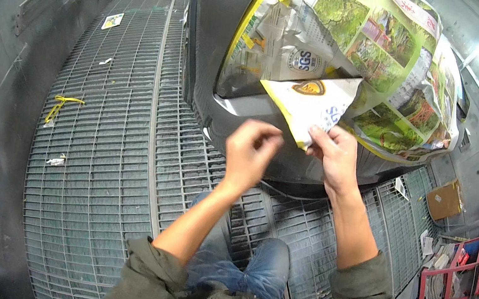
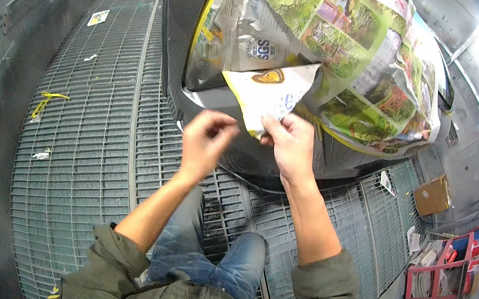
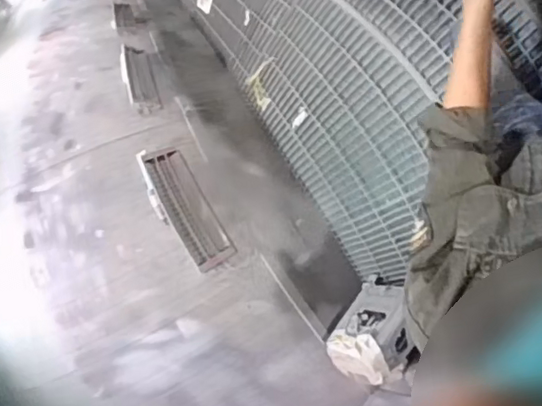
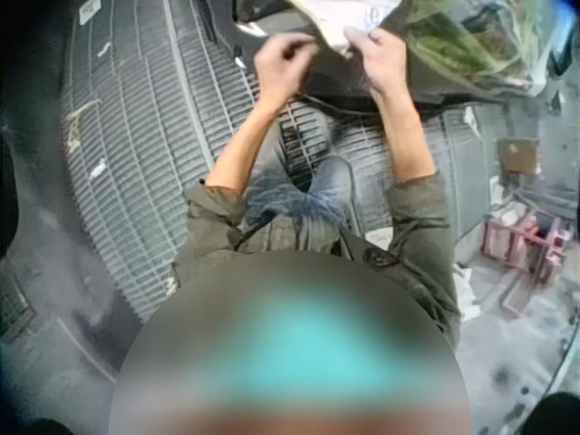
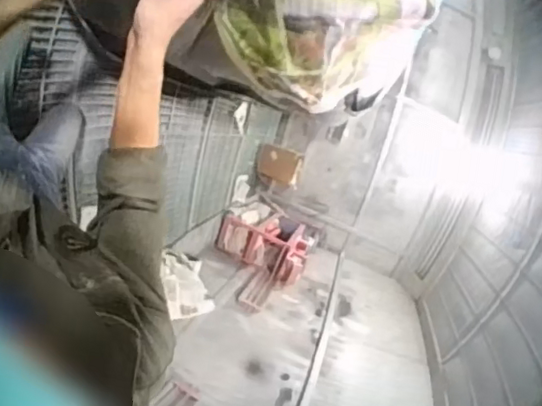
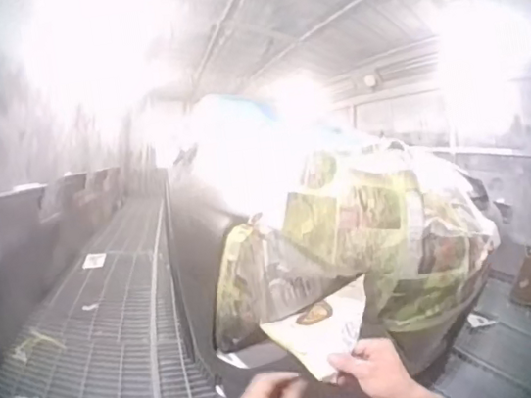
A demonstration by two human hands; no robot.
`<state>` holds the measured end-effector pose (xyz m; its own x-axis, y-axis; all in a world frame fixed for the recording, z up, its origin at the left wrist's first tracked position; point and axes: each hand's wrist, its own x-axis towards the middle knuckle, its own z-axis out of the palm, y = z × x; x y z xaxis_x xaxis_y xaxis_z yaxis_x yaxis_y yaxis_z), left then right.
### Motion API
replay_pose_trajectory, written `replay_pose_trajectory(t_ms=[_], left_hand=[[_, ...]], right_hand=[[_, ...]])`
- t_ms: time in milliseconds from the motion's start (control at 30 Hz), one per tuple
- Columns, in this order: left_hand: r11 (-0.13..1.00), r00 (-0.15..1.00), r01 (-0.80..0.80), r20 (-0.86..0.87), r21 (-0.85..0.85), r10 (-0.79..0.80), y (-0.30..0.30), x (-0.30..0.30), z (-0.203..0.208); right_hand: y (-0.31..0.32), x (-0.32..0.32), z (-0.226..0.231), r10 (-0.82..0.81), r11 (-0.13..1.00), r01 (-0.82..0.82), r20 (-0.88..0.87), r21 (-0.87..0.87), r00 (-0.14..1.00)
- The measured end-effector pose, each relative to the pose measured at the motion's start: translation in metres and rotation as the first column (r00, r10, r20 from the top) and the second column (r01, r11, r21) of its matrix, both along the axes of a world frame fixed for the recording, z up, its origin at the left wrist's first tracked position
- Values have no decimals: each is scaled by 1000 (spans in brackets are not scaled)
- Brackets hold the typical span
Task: The person removes newspaper and yellow masking tape from the front bumper and headlight area of a silver car. They peel off the tape strips by hand and gather the debris.
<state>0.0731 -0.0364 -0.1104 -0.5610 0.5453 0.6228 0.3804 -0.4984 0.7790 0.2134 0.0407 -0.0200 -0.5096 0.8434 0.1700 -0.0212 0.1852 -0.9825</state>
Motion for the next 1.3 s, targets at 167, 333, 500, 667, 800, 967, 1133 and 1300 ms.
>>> replay_pose_trajectory(t_ms=[167,333,500,667,800,967,1133,1300], left_hand=[[943,928,-329,-205,-57,312,46,-58,0],[903,825,-426,-433,-57,362,64,-76,15],[898,777,-438,-515,-30,362,56,-70,16],[912,796,-410,-487,2,359,54,-61,10],[917,816,-396,-476,-47,328,53,-54,7],[954,915,-286,-321,-88,245,51,-36,8],[991,997,-82,-12,-101,81,43,-4,16],[995,995,85,64,-52,-81,21,29,22]], right_hand=[[-3,-21,23,31,999,-32,-62,-19,998],[-8,-23,27,39,999,-39,-35,-20,999],[-7,-7,16,16,998,-17,-27,-63,1000],[-4,12,2,27,992,-30,-31,-122,999],[6,25,0,38,982,-53,-86,-181,996],[16,36,4,13,969,-59,-190,-241,982],[23,59,19,-56,955,-36,-298,-293,953],[17,95,34,-34,969,-45,-311,-244,950]])
